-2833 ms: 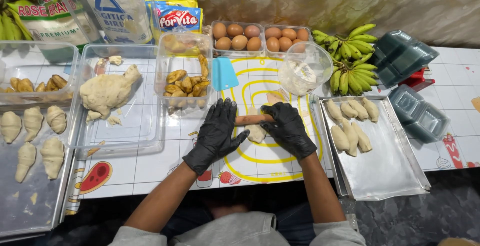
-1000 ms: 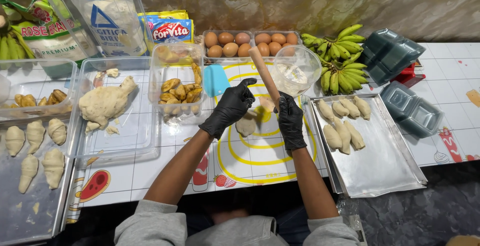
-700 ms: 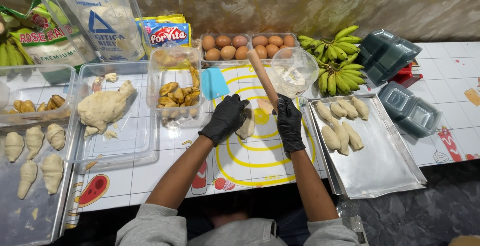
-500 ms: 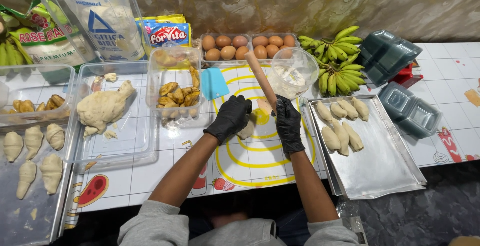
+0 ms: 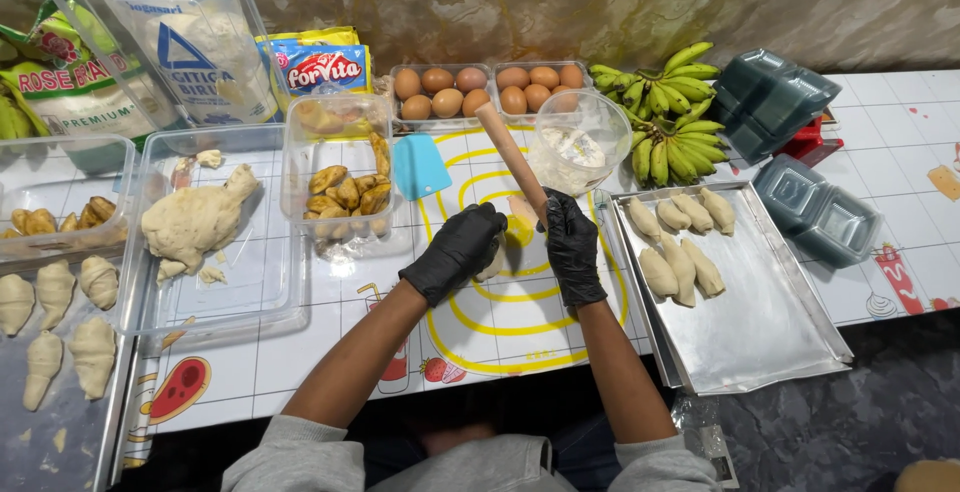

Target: Rolling out small pieces of dough and shaping them around banana slices to make individual pastries.

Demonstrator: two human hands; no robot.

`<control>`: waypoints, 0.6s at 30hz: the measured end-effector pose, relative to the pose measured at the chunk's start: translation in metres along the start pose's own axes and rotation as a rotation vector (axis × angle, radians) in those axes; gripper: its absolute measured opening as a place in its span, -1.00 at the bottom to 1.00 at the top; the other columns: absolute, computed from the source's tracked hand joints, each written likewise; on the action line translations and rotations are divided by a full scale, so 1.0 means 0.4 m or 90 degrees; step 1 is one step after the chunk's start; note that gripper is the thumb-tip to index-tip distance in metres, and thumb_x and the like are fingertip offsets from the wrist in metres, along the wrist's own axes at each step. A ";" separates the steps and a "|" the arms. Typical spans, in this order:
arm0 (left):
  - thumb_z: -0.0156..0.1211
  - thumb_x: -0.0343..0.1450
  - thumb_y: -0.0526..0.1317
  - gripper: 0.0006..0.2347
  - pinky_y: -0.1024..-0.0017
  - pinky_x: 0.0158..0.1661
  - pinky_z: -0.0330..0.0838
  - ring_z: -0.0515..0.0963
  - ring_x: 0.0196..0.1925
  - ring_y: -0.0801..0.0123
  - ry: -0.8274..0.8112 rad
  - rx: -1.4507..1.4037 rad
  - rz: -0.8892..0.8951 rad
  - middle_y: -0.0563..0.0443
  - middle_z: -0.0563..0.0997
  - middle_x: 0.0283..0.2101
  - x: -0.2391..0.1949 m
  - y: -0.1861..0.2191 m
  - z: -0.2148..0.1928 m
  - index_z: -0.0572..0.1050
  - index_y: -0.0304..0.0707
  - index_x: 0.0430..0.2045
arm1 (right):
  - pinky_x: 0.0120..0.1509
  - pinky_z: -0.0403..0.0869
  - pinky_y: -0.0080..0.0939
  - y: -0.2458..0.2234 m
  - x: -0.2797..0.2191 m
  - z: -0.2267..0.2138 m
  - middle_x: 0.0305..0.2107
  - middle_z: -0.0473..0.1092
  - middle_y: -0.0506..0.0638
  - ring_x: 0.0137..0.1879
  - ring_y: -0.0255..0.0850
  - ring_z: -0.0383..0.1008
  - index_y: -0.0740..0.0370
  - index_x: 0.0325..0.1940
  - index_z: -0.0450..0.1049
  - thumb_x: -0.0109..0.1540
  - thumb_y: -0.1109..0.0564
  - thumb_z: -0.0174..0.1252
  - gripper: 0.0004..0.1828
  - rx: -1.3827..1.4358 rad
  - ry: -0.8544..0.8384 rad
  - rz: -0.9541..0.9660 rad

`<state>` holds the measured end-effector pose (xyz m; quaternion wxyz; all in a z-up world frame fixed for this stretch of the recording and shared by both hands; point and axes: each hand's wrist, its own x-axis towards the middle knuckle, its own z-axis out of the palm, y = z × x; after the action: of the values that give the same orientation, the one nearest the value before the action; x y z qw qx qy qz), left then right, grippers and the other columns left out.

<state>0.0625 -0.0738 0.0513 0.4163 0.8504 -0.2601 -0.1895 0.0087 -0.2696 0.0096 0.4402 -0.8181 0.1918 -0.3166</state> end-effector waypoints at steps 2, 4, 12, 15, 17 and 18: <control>0.03 0.43 -0.01 -0.72 0.09 0.14 0.42 0.59 0.09 -0.15 0.001 -0.068 -0.041 -0.28 0.60 -0.15 -0.023 0.048 -0.033 0.52 -0.20 -0.23 | -0.27 0.50 -0.31 0.005 -0.002 -0.001 -0.68 0.49 -0.12 -0.47 -0.23 0.54 -0.03 -0.27 0.61 0.36 -0.17 0.11 -0.70 0.001 -0.006 -0.002; 0.00 0.44 0.05 -0.69 0.09 0.14 0.40 0.59 0.09 -0.17 0.005 -0.138 -0.078 -0.30 0.61 -0.16 -0.030 0.066 -0.049 0.53 -0.18 -0.26 | -0.29 0.49 -0.31 0.013 -0.002 0.005 -0.68 0.50 -0.11 -0.47 -0.22 0.54 -0.02 -0.28 0.61 0.37 -0.17 0.11 -0.69 0.001 -0.010 -0.007; -0.03 0.47 -0.03 -0.75 0.04 0.08 0.44 0.61 0.01 -0.19 0.036 -0.082 0.000 -0.24 0.62 -0.19 0.021 0.013 -0.056 0.51 -0.20 -0.24 | -0.24 0.49 -0.26 0.004 -0.009 0.014 -0.65 0.52 0.01 -0.43 -0.13 0.57 0.02 -0.26 0.64 0.33 -0.20 0.16 -0.67 0.010 0.031 0.014; 0.09 0.46 -0.17 -0.87 0.14 -0.05 0.57 0.67 -0.11 -0.08 0.094 0.239 0.180 -0.15 0.63 -0.29 0.097 -0.091 -0.020 0.56 -0.16 -0.27 | -0.25 0.48 -0.30 0.027 0.012 0.008 -0.65 0.52 -0.04 -0.44 -0.19 0.57 0.00 -0.25 0.63 0.36 -0.20 0.11 -0.67 0.002 0.038 0.013; 0.11 0.46 -0.19 -0.88 0.13 -0.09 0.59 0.67 -0.12 -0.08 0.134 0.255 0.218 -0.14 0.62 -0.29 0.083 -0.040 -0.060 0.55 -0.16 -0.27 | -0.18 0.51 -0.33 0.017 -0.003 -0.005 -0.63 0.52 -0.14 -0.39 -0.28 0.58 -0.11 -0.19 0.62 0.33 -0.21 0.14 -0.75 -0.009 0.010 0.033; 0.12 0.46 -0.20 -0.90 0.11 -0.13 0.61 0.66 -0.12 -0.08 0.174 0.271 0.256 -0.13 0.61 -0.29 0.077 -0.014 -0.082 0.54 -0.16 -0.26 | -0.11 0.53 -0.37 0.011 -0.009 -0.011 -0.62 0.53 -0.24 -0.34 -0.36 0.60 -0.22 -0.13 0.61 0.30 -0.22 0.18 -0.80 -0.020 -0.018 0.053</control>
<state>0.1063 -0.0692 0.0625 0.2895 0.8676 -0.3979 0.0712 0.0029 -0.2725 0.0063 0.4426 -0.8205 0.2248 -0.2835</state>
